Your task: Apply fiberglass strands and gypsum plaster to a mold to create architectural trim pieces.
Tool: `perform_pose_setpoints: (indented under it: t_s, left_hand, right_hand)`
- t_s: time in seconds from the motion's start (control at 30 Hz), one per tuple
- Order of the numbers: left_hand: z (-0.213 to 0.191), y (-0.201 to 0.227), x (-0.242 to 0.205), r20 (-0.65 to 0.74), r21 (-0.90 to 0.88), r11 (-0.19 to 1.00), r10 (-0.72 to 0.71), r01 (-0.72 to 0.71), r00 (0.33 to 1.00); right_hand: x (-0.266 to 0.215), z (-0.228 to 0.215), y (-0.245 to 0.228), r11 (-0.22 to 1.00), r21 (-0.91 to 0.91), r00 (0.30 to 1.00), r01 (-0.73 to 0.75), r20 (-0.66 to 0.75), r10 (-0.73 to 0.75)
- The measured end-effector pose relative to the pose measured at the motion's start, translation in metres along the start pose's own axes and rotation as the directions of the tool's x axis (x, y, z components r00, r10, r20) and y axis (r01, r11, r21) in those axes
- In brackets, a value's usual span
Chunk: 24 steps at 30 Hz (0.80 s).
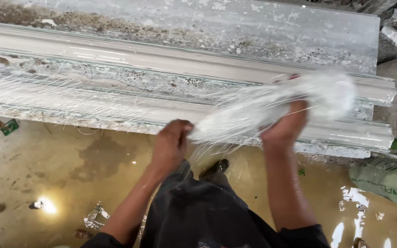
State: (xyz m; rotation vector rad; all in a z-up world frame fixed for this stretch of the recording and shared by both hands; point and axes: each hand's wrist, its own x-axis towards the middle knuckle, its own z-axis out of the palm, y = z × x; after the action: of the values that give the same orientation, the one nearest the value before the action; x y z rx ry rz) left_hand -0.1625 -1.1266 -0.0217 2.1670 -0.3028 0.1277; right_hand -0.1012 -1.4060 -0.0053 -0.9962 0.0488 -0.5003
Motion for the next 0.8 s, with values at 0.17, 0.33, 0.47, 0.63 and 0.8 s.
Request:
perform_pose_setpoints:
  t_s: [0.17,0.33,0.47,0.63,0.8]
  left_hand:
    - [-0.021,-0.070,0.026,0.081,0.533,0.841,-0.164,0.097,0.983]
    - [-0.015,-0.064,0.029,-0.039,0.917,0.398,0.015,0.030,0.999]
    - [0.022,0.018,0.019,0.094,0.057,0.998,-0.019,0.014,0.995]
    - [0.025,0.004,0.014,0.175,-0.150,0.975,-0.136,0.163,0.975]
    - [0.027,-0.069,0.025,0.253,0.386,0.921,-0.160,0.052,0.954]
  right_hand:
    - [0.075,-0.093,-0.040,0.990,-0.137,0.935,0.017,-0.349,-0.064]
    - [0.049,-0.115,-0.027,0.987,-0.105,0.988,0.119,-0.086,-0.128]
    - [-0.004,-0.082,0.024,0.971,0.008,0.909,-0.239,-0.349,0.226]
    - [0.010,-0.024,-0.031,0.994,-0.047,0.985,-0.098,-0.147,0.090]
    - [0.062,-0.111,-0.093,0.983,-0.066,0.981,0.172,-0.080,-0.177]
